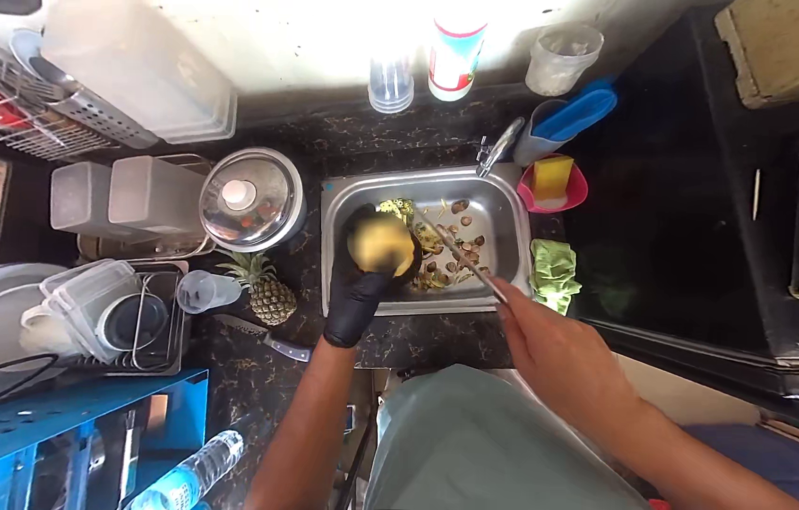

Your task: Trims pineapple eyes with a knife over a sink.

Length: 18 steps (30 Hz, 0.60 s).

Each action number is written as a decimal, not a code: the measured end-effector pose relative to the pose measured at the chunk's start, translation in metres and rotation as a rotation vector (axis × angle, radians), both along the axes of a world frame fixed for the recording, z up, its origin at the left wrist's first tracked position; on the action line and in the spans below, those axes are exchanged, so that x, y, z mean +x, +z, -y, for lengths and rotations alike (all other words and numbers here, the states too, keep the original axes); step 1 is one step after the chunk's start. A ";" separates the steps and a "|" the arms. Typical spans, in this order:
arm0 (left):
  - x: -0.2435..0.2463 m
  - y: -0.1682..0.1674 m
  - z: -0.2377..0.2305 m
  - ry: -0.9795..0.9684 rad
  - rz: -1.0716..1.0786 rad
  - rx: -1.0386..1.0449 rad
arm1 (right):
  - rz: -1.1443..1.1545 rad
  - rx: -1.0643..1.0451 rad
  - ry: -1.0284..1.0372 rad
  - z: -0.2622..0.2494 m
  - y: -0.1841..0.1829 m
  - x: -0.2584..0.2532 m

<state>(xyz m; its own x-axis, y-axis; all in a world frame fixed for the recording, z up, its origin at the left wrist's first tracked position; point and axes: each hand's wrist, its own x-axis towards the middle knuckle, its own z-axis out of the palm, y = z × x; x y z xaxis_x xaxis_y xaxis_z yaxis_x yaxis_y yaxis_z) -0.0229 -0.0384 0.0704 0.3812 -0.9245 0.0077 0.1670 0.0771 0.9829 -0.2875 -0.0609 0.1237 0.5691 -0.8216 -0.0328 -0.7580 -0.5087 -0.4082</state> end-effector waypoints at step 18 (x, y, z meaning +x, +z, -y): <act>-0.018 -0.035 -0.011 -0.003 -0.878 -0.091 | 0.258 0.493 -0.006 -0.008 -0.014 -0.028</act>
<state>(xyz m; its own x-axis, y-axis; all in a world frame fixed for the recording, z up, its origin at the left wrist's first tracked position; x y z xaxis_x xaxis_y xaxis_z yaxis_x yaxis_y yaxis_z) -0.0412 -0.0271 0.0353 0.2816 -0.9355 -0.2133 0.8596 0.1472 0.4893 -0.3156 -0.0525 0.1095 0.6052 -0.7472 -0.2745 -0.6040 -0.2064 -0.7698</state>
